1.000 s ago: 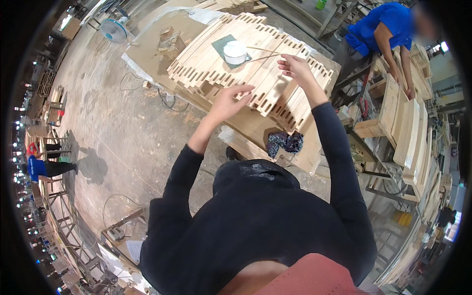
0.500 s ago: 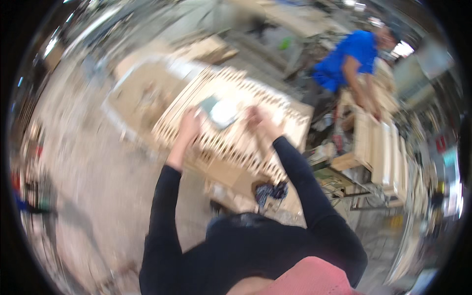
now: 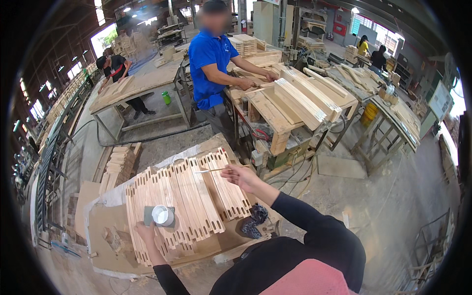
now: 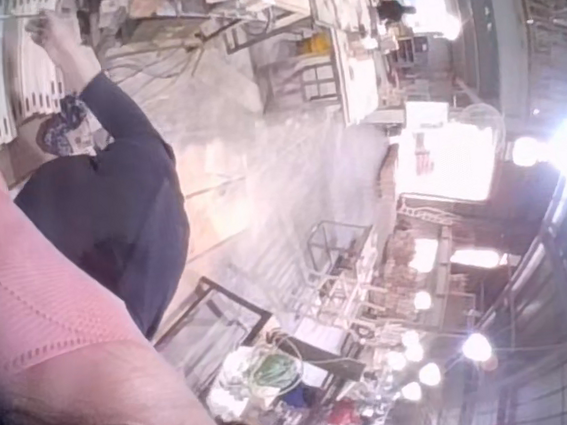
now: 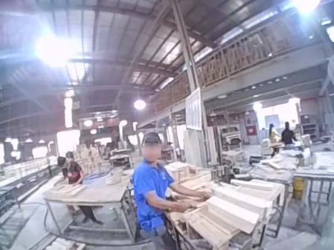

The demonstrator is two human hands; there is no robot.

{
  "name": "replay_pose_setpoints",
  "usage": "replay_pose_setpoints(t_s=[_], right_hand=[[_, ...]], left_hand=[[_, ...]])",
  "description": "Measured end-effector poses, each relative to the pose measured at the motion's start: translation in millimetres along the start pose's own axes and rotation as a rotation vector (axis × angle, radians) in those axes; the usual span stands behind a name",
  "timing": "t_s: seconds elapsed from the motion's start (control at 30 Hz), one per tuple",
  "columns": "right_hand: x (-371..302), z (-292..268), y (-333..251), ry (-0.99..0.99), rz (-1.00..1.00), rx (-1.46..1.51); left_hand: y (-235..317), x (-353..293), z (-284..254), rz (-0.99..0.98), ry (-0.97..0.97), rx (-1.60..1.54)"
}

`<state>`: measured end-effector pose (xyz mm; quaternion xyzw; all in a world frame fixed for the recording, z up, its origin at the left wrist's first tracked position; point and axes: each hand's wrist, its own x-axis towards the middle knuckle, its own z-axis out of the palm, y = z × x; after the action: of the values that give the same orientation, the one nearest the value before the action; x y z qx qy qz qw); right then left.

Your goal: The person applies white glue to the notched edges of stacked wooden slats using a small brush. They dip the brush into a container and carefully coat the grooves on each piece, then set the container down and briefly adjust the stack.

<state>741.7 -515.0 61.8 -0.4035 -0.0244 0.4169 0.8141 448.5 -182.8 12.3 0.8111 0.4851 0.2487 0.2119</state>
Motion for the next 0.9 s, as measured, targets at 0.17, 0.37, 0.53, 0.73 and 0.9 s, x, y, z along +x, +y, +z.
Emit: replay_pose_setpoints(t_s=[0.17,0.37,0.53,0.73,0.9], right_hand=[[-20.6,-27.7,-5.2,0.095,-0.058,0.072],[-34.6,-24.1,-7.1,0.092,-0.094,0.013],[-33.2,-2.4,4.5,-0.053,-0.118,-0.118],[-44.1,22.5,4.6,-0.184,-0.150,-0.330],[-57.8,33.6,3.3,-0.300,-0.036,-0.469]], left_hand=[[0.6,11.0,-14.9,-0.113,-0.088,0.121],[0.9,-8.9,-8.2,-0.527,-0.300,-1.132],[-10.5,-38.3,29.5,-0.517,-0.277,-1.481],[3.3,-73.9,36.2,-0.616,-0.012,-1.392],[37.4,-122.7,17.4,-0.635,0.041,-1.408]])
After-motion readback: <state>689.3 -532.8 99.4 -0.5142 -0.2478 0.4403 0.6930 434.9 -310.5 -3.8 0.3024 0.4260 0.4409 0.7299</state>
